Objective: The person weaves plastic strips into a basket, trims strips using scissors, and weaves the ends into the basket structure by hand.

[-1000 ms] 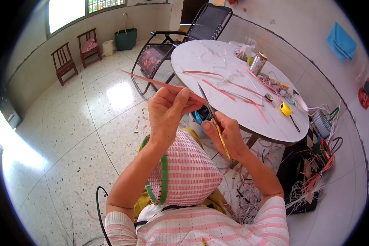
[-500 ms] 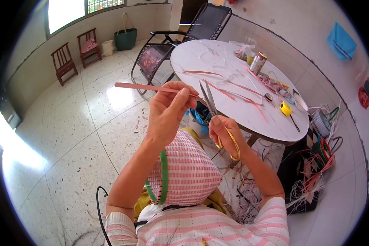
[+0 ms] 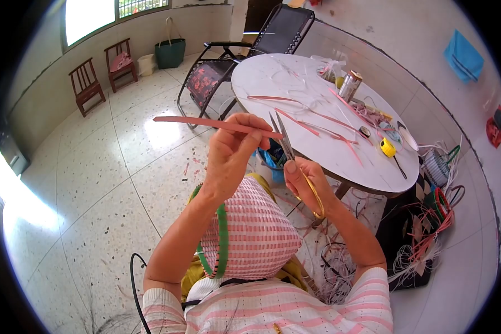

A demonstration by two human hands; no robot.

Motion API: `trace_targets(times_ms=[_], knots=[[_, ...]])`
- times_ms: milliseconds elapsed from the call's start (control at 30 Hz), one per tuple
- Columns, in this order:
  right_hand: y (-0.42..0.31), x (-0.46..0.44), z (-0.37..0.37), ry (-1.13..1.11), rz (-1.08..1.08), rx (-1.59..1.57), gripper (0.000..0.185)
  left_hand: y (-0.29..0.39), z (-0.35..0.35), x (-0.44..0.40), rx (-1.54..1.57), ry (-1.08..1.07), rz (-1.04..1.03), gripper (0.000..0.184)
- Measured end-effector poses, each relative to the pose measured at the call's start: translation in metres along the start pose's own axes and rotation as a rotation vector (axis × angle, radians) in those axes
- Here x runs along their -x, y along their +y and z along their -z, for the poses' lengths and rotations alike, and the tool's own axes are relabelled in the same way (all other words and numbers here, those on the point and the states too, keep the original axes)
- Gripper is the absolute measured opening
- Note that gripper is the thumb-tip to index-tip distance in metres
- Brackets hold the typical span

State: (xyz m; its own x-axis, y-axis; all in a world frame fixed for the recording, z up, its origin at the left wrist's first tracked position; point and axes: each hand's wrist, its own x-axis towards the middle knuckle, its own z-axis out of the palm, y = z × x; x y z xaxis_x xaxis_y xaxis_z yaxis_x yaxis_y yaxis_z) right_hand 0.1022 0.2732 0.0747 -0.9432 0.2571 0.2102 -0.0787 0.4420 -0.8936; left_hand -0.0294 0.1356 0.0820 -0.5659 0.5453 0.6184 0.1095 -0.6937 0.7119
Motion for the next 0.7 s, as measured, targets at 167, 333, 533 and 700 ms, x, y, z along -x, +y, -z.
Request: trace_targets(times_ms=[167,333,533,700], knots=[[-0.001,0.001,-0.004,0.093,0.006,-0.022,0.056,0.001,-0.001,0.000,-0.044,0.009,0.007,0.012],[0.022,-0.006,0.022,0.202,-0.015,0.162,0.059,-0.001,0.003,0.001,-0.092,0.016,0.041,0.012],[0.062,-0.026,0.117,0.325,-0.250,0.962,0.061,0.010,0.012,0.014,-0.023,-0.004,0.219,0.014],[0.113,-0.025,0.186,0.158,-0.248,0.899,0.045,0.016,0.019,0.025,-0.069,-0.051,0.367,0.016]])
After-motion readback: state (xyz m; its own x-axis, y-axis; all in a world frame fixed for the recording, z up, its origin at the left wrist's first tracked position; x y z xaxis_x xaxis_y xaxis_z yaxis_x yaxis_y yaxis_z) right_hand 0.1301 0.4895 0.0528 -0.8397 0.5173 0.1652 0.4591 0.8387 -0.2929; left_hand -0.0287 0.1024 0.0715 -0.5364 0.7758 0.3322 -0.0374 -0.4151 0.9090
